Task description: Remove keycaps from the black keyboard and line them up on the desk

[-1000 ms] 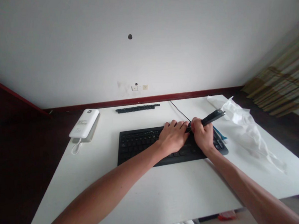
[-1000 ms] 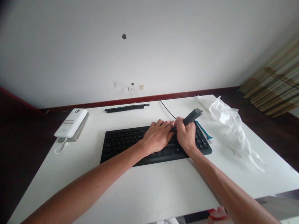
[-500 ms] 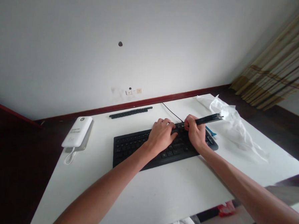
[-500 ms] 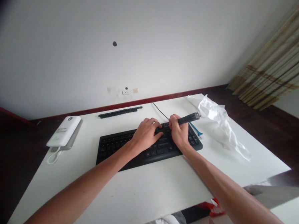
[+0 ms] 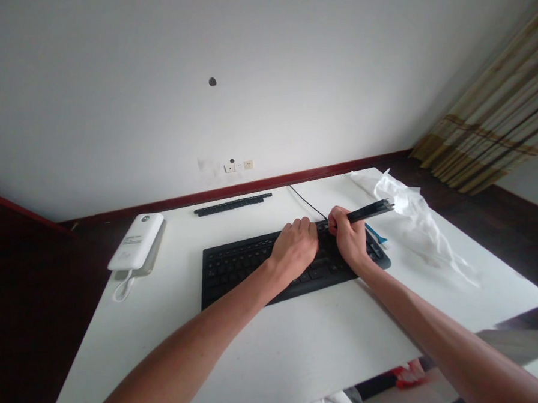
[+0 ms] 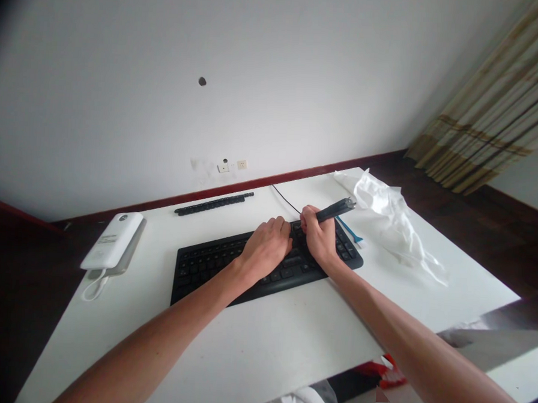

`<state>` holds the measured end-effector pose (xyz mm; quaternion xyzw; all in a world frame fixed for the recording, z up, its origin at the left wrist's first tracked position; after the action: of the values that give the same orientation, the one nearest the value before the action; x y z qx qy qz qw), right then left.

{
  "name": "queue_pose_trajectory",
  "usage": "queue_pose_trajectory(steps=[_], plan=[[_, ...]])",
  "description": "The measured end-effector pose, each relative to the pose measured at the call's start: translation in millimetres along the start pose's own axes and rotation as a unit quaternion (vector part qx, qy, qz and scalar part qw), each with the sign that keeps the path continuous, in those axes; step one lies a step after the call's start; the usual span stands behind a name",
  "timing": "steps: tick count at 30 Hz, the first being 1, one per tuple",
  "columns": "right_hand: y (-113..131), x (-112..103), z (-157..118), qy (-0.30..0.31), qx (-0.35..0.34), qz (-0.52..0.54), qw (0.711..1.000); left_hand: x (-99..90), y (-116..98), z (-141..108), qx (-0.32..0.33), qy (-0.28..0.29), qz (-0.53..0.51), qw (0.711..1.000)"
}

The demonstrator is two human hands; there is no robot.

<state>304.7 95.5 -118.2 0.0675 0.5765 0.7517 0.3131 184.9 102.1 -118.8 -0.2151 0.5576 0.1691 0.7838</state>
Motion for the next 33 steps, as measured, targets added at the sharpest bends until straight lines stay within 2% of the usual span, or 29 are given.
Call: queue_pose_trajectory(steps=[12, 22, 29, 33], plan=[[2.4, 1.8, 1.1, 0.012, -0.013, -0.023, 1.0, 3.5, -0.8, 0.0, 0.011, -0.022, 0.004, 1.0], [1.7, 2.6, 0.7, 0.017, -0.008, -0.023, 1.0, 3.3, 2.1, 3.0, 0.01, 0.012, -0.005, 1.0], [-0.1, 2.5, 1.8, 0.015, -0.002, -0.018, 1.0, 3.3, 1.8, 2.1, 0.012, 0.004, -0.012, 1.0], [-2.6, 1.1, 0.8, 0.005, 0.012, -0.001, 1.0, -1.8, 6.4, 0.6, -0.002, 0.009, -0.049, 0.999]])
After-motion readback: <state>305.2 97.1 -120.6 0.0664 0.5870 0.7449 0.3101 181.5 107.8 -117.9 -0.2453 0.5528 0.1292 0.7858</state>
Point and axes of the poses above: each hand's wrist, its own z-axis towards the middle knuckle, its own x-axis out of the palm, y = z × x, the point moved 8 cm from there along z, towards the middle knuckle, and after that the axes turned 11 degrees about -z, right-handed, at the moved point
